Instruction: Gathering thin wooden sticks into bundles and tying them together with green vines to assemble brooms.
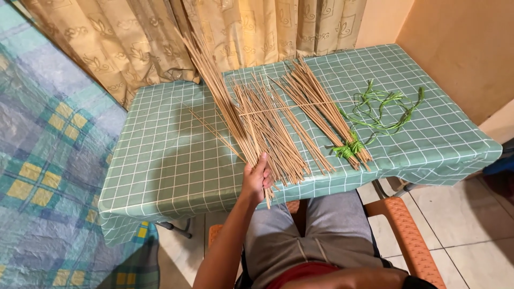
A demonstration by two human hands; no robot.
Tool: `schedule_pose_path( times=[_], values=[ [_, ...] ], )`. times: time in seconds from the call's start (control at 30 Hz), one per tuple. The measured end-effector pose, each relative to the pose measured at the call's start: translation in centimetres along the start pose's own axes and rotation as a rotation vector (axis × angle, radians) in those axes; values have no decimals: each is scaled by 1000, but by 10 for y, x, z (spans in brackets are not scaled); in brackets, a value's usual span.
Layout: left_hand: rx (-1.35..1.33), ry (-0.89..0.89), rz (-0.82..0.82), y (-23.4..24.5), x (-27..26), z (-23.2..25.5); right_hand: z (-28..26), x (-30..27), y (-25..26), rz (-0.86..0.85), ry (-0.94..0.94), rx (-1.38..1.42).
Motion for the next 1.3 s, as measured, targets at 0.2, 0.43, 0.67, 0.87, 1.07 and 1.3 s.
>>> schedule_pose_path(
  times=[0.2,0.43,0.67,0.87,1.07,1.3],
  values=[
    [-7,60,-27,5,8,1,8,52,28,4,-165,-81],
    [144,238,6,4,7,10,-42,187,60,-255,1160,279],
    [196,275,-15,17,27,-8,-5,306,221,521,459,107],
    [219,305,-11,20,28,-13,21,370,243,575,198,-188],
    [204,226,-73,9,24,-4,33,390,245,740,292,-233],
    [51,141,-64,13,26,-7,50,338,254,1209,334,-538]
  ],
)
Point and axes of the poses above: each hand's wrist, its own x-axis towards the middle knuckle, its own y-axis out of the back of the hand, z = x × y, the point moved 8 cm from there along x, towards the middle knuckle, and after that the axes turned 12 degrees about y, right-handed, at the moved point
